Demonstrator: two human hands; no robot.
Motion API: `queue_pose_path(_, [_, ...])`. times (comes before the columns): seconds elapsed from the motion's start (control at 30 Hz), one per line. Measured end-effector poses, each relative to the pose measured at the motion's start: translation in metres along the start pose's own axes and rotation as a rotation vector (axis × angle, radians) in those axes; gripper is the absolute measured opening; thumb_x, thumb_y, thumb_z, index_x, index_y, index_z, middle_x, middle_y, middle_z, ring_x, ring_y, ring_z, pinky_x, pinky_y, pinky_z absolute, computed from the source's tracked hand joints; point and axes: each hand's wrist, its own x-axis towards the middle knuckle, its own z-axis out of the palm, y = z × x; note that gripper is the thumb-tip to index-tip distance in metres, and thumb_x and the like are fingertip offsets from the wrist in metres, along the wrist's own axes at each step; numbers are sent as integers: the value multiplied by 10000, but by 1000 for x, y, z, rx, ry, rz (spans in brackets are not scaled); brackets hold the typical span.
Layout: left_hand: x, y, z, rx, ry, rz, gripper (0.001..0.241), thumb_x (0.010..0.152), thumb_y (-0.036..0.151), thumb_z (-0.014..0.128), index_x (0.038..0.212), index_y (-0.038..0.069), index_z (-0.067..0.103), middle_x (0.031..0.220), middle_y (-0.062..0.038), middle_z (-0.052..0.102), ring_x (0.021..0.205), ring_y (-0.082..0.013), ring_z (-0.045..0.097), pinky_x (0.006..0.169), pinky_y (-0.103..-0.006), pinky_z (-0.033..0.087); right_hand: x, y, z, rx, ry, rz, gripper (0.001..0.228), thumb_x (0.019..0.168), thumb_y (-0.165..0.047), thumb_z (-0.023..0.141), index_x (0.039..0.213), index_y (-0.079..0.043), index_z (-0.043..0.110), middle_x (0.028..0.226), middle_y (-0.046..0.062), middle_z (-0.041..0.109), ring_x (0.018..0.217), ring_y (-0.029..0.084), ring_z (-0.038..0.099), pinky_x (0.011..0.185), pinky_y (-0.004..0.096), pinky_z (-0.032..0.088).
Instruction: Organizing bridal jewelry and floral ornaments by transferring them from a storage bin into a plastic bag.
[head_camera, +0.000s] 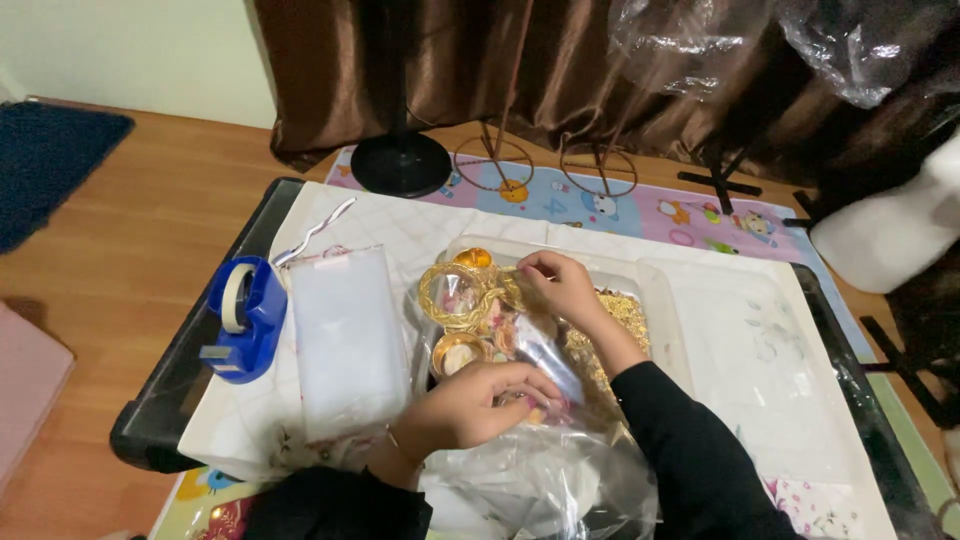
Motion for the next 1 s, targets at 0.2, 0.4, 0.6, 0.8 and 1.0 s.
queue_pose_path(0.2, [7, -28, 2, 139, 92, 143, 278, 852, -11, 538, 1073, 39, 698, 1017, -43, 800, 866, -138, 744, 726, -240, 554, 37, 11, 31, -46, 32, -26, 213, 928, -109, 645, 1093, -87, 778, 751, 42, 706, 561, 118, 528, 529, 266, 451])
queue_pose_path(0.4, [0, -5, 0, 171, 150, 130, 259, 839, -2, 559, 1048, 49, 703, 958, -28, 795, 655, -132, 594, 599, -254, 476, 45, -13, 34, -24, -53, 51, 213, 933, -136, 650, 1074, -75, 797, 856, 64, 766, 686, 132, 652, 628, 268, 543])
queue_pose_path(0.6, [3, -2, -3, 217, 289, -11, 191, 874, 42, 599, 989, 57, 751, 683, -13, 693, 507, -86, 447, 464, -269, 362, 66, 23, 51, -96, -58, -55, 235, 892, -228, 688, 1043, -87, 799, 870, 35, 781, 712, 152, 671, 697, 281, 553])
queue_pose_path(0.8, [10, -23, -1, 361, 438, 139, 156, 834, 20, 575, 944, 10, 685, 1089, -164, 765, 846, -264, 714, 754, -326, 559, 66, 26, 53, -132, -149, 5, 294, 903, -296, 649, 1082, -113, 793, 939, 55, 765, 765, 193, 667, 739, 312, 550])
queue_pose_path(1.0, [12, -31, 1, 378, 398, 61, 184, 866, 66, 550, 951, 1, 699, 1196, -205, 726, 1140, -313, 702, 893, -351, 547, 61, 21, 53, -253, -185, -17, 233, 954, -293, 590, 1039, -132, 736, 1081, 114, 706, 942, 284, 662, 873, 403, 539])
